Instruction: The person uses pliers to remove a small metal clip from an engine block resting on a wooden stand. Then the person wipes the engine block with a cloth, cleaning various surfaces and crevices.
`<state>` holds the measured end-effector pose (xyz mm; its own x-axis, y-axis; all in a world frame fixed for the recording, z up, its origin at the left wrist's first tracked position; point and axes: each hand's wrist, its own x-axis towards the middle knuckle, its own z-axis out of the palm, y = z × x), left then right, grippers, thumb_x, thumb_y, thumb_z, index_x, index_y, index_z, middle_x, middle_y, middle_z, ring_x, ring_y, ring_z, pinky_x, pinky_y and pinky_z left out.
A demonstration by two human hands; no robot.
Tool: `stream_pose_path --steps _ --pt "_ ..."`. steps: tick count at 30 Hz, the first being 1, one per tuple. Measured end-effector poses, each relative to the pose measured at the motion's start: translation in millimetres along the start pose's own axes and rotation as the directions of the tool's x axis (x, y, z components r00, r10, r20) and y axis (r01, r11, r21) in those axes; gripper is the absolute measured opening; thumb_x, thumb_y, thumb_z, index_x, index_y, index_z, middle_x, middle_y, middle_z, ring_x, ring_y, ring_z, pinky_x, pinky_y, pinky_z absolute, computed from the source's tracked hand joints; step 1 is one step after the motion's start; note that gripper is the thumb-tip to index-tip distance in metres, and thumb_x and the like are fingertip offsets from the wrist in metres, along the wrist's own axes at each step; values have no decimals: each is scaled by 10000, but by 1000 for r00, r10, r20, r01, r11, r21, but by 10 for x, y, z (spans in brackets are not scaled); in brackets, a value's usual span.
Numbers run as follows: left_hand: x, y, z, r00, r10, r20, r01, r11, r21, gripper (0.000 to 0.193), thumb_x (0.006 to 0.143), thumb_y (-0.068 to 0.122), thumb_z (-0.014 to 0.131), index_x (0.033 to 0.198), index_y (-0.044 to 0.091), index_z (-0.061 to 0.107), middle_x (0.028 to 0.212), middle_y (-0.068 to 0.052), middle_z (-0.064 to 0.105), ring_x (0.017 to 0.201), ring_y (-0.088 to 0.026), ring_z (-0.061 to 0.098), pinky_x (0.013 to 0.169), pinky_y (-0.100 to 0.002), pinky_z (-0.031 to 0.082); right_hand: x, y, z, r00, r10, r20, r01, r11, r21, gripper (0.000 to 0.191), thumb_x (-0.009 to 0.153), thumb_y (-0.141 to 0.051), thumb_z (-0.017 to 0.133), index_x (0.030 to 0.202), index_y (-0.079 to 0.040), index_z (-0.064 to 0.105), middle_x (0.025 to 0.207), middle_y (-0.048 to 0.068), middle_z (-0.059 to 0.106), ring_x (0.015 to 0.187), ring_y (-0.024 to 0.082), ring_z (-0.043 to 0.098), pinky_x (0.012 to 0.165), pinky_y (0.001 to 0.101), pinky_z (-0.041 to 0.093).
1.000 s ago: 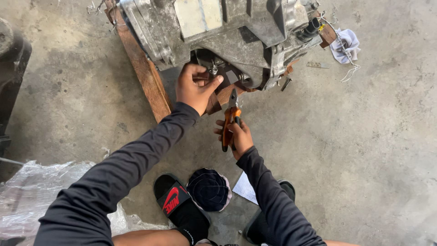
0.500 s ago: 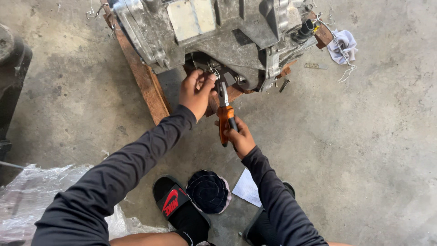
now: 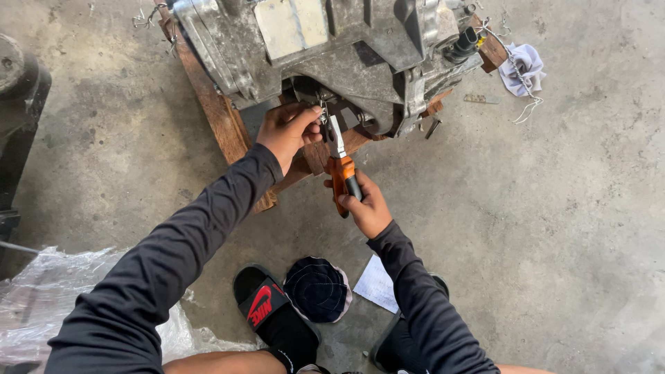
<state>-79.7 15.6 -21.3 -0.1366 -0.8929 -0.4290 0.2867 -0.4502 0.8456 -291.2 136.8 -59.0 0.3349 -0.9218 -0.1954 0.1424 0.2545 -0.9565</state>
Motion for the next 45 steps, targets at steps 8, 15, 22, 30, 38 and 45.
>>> stream_pose_path --steps 8,15,22,30,38,45 --pt "37 -44 -100 1000 21 5 -21 1000 -11 205 929 204 760 960 6 716 856 -25 679 781 -114 679 733 -311 632 -9 -133 147 997 -59 -55 50 988 -149 476 878 -87 554 1343 17 550 1300 114 652 1143 184 644 945 333 522" --pt "31 -81 -124 1000 31 2 -31 999 -28 188 913 169 763 977 -1 716 910 -58 719 804 -145 719 761 -325 649 -15 -163 384 927 -317 -201 139 787 -601 362 808 -47 622 1151 52 561 1055 205 556 939 361 578 859 386 500" --pt "54 -132 -167 999 33 0 -33 997 -71 186 921 155 758 991 -10 707 933 -63 718 814 -150 724 774 -322 650 52 -130 451 919 -315 -236 96 761 -642 246 789 -30 616 993 39 496 999 218 520 849 413 547 763 421 492" --pt "24 -181 -122 954 274 121 -299 897 327 205 974 173 726 997 -4 624 932 -40 725 821 -83 715 700 -270 627 62 -71 457 925 -258 -279 13 755 -656 219 784 -8 619 952 27 482 923 218 532 802 443 571 713 446 489" --pt "-63 -145 -21 929 369 21 -340 833 437 172 965 146 727 925 -10 667 737 -46 709 623 -74 664 570 -247 549 157 -138 366 935 -279 -217 29 673 -739 296 753 -9 640 1001 36 486 999 263 543 893 505 560 741 525 468" --pt "-111 -160 10 966 257 -39 -248 956 158 157 943 105 721 930 -41 666 786 -40 709 656 -74 663 580 -251 584 428 -141 354 936 -302 -181 79 681 -728 342 770 -31 656 1078 42 529 1020 271 563 912 500 579 758 515 479"
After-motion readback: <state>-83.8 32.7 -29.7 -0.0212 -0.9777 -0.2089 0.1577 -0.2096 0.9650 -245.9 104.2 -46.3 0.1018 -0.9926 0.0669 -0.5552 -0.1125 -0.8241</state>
